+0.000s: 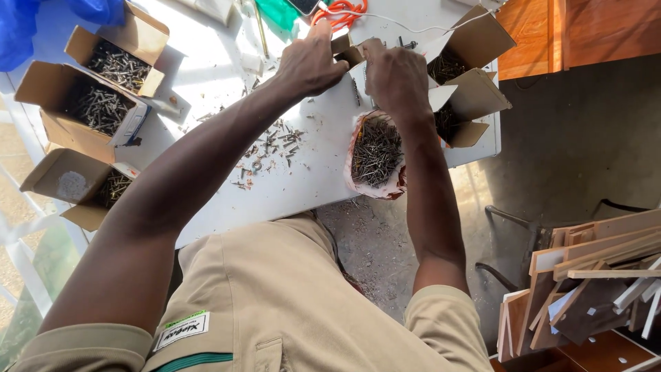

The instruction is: The person sorts a mixed pile of metal fasteners on a white table, picking up individual items and separating them into different cardboard boxes and a paper bag. The person uses both hands to sift through the pile, occasionally picking up a handful of fasteners to inspect them before placing them into a container.

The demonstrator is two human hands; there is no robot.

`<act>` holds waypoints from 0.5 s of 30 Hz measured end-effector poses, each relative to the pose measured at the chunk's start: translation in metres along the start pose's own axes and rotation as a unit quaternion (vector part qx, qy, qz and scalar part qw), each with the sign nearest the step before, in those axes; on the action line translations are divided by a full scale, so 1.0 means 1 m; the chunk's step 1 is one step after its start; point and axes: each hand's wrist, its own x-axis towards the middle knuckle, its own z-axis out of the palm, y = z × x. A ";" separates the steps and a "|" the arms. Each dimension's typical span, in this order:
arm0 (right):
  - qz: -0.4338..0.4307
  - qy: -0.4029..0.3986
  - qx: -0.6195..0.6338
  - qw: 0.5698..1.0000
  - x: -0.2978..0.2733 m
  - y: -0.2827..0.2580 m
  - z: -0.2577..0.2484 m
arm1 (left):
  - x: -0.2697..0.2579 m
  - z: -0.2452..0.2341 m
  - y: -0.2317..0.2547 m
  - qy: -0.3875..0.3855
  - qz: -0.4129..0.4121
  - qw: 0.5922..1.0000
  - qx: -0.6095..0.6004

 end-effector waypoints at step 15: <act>0.124 0.103 0.115 0.980 -0.032 -0.026 0.028 | -0.030 -0.005 -0.023 -0.005 0.092 0.990 -0.108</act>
